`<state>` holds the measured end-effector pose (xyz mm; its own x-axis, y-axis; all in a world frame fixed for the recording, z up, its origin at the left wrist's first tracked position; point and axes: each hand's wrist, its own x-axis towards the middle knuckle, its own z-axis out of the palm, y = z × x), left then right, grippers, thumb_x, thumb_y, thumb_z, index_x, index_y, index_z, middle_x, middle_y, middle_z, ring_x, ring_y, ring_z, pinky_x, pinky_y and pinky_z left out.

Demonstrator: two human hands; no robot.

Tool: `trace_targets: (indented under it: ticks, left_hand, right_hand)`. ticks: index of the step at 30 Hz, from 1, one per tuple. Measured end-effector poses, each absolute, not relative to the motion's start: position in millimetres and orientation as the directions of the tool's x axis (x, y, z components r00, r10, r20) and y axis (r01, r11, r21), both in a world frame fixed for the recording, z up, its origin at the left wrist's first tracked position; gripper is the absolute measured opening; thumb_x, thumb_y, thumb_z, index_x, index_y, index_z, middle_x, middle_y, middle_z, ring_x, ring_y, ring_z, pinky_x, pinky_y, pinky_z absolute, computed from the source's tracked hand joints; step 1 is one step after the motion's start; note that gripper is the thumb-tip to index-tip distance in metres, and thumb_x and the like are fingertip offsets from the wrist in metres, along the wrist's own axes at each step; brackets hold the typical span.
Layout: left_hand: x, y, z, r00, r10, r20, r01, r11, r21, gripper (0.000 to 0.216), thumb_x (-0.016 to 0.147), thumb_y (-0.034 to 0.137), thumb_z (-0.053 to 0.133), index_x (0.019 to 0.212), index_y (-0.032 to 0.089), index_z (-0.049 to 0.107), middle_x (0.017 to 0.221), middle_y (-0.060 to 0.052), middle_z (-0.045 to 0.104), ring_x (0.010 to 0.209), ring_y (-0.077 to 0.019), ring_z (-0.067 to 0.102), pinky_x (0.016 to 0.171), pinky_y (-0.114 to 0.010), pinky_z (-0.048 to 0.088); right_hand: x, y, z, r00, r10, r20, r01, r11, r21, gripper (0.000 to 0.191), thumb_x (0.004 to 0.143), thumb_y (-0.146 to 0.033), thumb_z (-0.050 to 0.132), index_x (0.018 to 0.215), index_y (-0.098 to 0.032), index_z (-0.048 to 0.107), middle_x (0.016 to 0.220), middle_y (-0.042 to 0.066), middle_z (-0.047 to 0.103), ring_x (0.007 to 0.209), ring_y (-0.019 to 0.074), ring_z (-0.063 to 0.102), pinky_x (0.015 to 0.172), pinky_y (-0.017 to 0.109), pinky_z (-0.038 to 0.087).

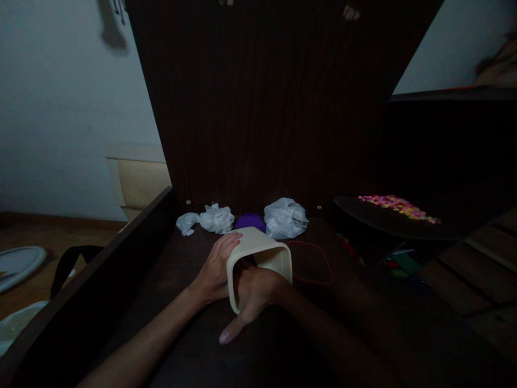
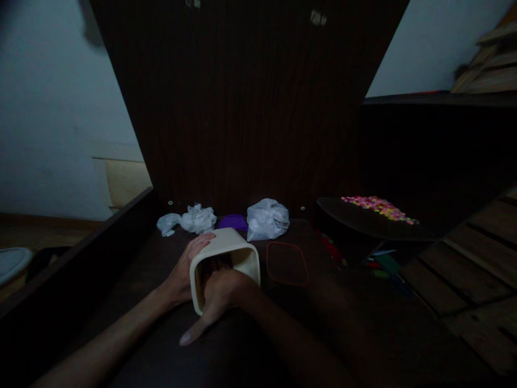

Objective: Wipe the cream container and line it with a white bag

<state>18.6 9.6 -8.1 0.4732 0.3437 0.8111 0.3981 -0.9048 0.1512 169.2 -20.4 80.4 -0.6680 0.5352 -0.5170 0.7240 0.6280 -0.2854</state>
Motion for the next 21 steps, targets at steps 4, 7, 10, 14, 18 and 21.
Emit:
trace_targets:
  ticks: [4, 7, 10, 14, 18, 21]
  left_hand:
    - [17, 12, -8, 0.463, 0.336, 0.820, 0.370, -0.914, 0.166, 0.087, 0.084, 0.032, 0.072, 0.154, 0.021, 0.021, 0.143, -0.024, 0.049, 0.136, -0.0392, 0.049, 0.106, -0.063, 0.046]
    - [16, 14, -8, 0.465, 0.307, 0.830, 0.346, -0.926, 0.149, 0.086, 0.084, 0.032, 0.072, 0.154, 0.022, 0.023, 0.142, -0.024, 0.050, 0.136, -0.0393, 0.049, 0.105, -0.063, 0.046]
    - [15, 17, -8, 0.466, 0.298, 0.833, 0.342, -0.929, 0.141, 0.084, 0.086, 0.033, 0.069, 0.154, 0.019, 0.022, 0.140, -0.025, 0.050, 0.135, -0.0394, 0.049, 0.105, -0.063, 0.046]
    - [12, 19, -7, 0.476, 0.302, 0.826, 0.337, -0.930, 0.146, 0.079, 0.090, 0.038, 0.064, 0.154, 0.017, 0.023, 0.139, -0.025, 0.050, 0.133, -0.0394, 0.050, 0.106, -0.063, 0.046]
    - [11, 19, -6, 0.483, 0.295, 0.824, 0.318, -0.936, 0.149, 0.085, 0.086, 0.044, 0.069, 0.154, 0.019, 0.024, 0.138, -0.024, 0.051, 0.132, -0.0410, 0.051, 0.106, -0.063, 0.046]
    - [12, 18, -4, 0.492, 0.298, 0.818, 0.322, -0.935, 0.146, 0.090, 0.084, 0.046, 0.072, 0.155, 0.020, 0.022, 0.137, -0.024, 0.052, 0.131, -0.0415, 0.052, 0.104, -0.064, 0.047]
  right_hand:
    - [167, -22, 83, -0.643, 0.556, -0.526, 0.752, 0.589, -0.296, 0.113, 0.065, -0.073, 0.075, 0.144, 0.003, 0.048, 0.149, 0.029, 0.046, 0.142, 0.0436, 0.039, 0.118, 0.049, 0.032]
    - [175, -35, 87, -0.685, 0.599, -0.415, 0.726, 0.609, -0.321, 0.111, 0.070, -0.070, 0.074, 0.147, 0.004, 0.044, 0.154, 0.030, 0.039, 0.146, 0.0423, 0.033, 0.122, 0.047, 0.027]
    - [183, -54, 79, -0.738, 0.633, -0.232, 0.672, 0.663, -0.329, 0.110, 0.072, -0.060, 0.078, 0.150, 0.006, 0.037, 0.155, 0.031, 0.035, 0.146, 0.0399, 0.034, 0.121, 0.045, 0.029]
    - [184, -79, 37, -0.543, 0.840, -0.019, 0.831, 0.534, -0.156, 0.054, 0.097, -0.019, 0.053, 0.149, -0.008, 0.045, 0.149, 0.021, 0.050, 0.141, 0.0323, 0.045, 0.117, 0.047, 0.038]
    - [201, -99, 17, -0.584, 0.810, 0.061, 0.810, 0.586, -0.028, 0.045, 0.098, -0.014, 0.047, 0.142, -0.016, 0.055, 0.145, 0.017, 0.055, 0.134, 0.0348, 0.053, 0.108, 0.050, 0.049]
    - [228, -108, 34, -0.684, 0.725, 0.076, 0.727, 0.687, -0.016, 0.057, 0.095, -0.021, 0.055, 0.150, -0.010, 0.045, 0.149, 0.020, 0.050, 0.137, 0.0362, 0.049, 0.110, 0.047, 0.048]
